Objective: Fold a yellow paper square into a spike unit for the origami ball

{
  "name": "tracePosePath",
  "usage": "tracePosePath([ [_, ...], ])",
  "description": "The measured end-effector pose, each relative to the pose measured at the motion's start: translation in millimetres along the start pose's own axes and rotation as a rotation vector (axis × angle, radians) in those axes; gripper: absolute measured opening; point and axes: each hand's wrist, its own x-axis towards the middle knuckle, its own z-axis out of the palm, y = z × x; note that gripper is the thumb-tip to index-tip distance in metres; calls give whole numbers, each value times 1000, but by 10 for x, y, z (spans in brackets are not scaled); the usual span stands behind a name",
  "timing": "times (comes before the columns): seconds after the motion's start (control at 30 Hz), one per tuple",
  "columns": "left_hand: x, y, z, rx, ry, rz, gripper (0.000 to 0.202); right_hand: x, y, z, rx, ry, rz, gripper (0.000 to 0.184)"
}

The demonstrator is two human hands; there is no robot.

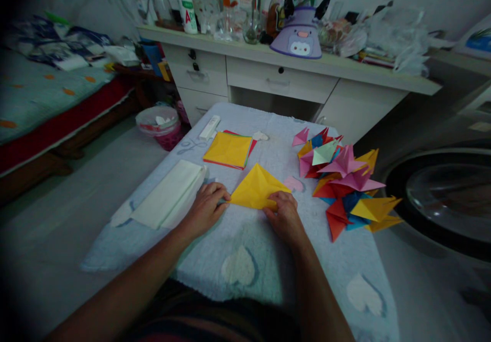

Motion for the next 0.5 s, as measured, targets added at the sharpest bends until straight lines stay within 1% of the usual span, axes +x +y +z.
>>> tracePosePath([
  [0.3,4,26,-6,0,-1,-15,8,-11,16,-13,13,5,-35,25],
  [0.5,26,36,8,41,-6,-24,8,-13,-2,1,7,41,-13,23],
])
